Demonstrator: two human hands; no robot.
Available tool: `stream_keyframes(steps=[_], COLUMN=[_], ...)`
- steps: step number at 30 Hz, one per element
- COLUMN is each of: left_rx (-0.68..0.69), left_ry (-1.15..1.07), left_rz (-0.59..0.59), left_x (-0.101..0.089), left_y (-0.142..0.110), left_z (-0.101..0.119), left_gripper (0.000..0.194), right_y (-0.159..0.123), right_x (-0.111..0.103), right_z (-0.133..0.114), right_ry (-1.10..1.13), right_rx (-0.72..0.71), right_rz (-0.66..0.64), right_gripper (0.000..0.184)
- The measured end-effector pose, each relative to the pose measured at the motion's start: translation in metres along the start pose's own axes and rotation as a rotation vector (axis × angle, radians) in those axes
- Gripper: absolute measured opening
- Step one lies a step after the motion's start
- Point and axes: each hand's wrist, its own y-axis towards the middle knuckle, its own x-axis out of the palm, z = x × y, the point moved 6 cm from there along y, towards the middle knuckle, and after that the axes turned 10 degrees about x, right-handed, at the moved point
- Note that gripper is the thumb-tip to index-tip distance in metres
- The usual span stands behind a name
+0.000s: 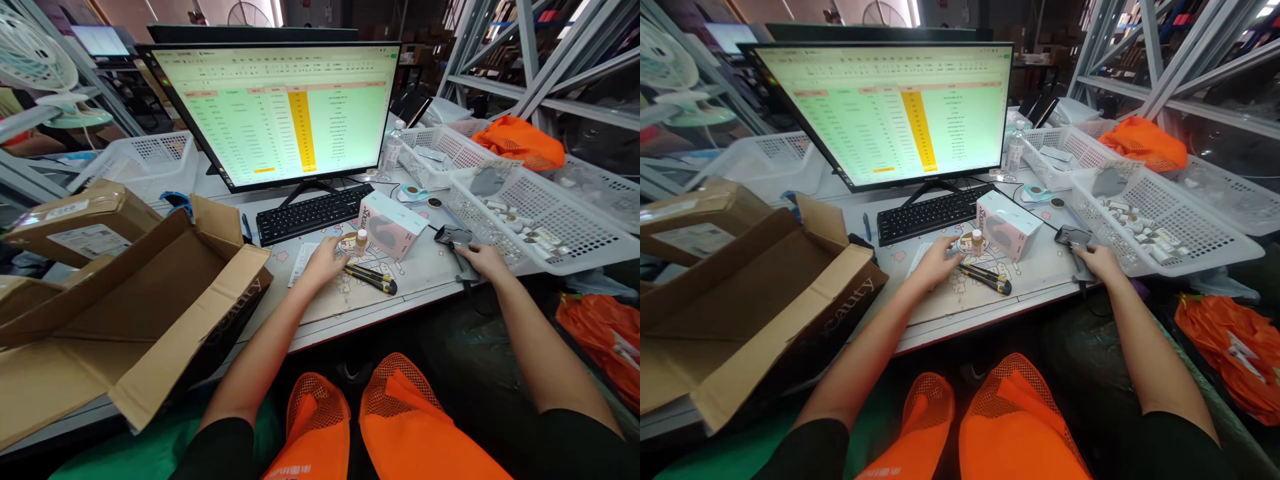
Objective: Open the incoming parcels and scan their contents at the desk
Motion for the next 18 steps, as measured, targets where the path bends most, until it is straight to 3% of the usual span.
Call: stream_keyframes(steps=[3,5,8,10,13,15,18], left_rx=[-0.045,-0.109,-0.177,-0.197,-0.231,-0.267,-0.345], left_ry=[-0.020,-0.052,-0.129,-0.181,-0.314,-0.448,-0.681], left_rz=[-0.006,0.013,0.014,0.023,0.093,0.152,0.244], left_x=[0.014,0.022,0.037,0.043,0.042,0.034,0.019], left_y=[0.025,0.039,0.050,0.050,0.042,0.035,0.021], left_z=[0.011,0.012,0.009,0.006,0.002,-0.002,-0.011], left_gripper=[0.069,0.073,0.047,0.025,0.024,0.025,0.032], right_y=[-0.004,-0.011,-0.033,-0.050,-0.071,-0.079,-0.079], right_x=[0.001,-0.003,0.002,0.020,0.053,0.069,0.083], right_z=[-0.002,-0.013,-0.040,-0.062,-0.094,-0.111,-0.126], right_ry=[-0.131,-0.102,0.141,0.333,0.451,0.480,0.524], right_rx=[0.036,-0.028,-0.225,-0.340,-0.437,-0.451,-0.401], right_rz=[-0.014,0.107,0.224,0.120,-0.053,-0.118,-0.177], right_gripper=[0.057,0.059,0.062,0.081,0.117,0.120,0.109])
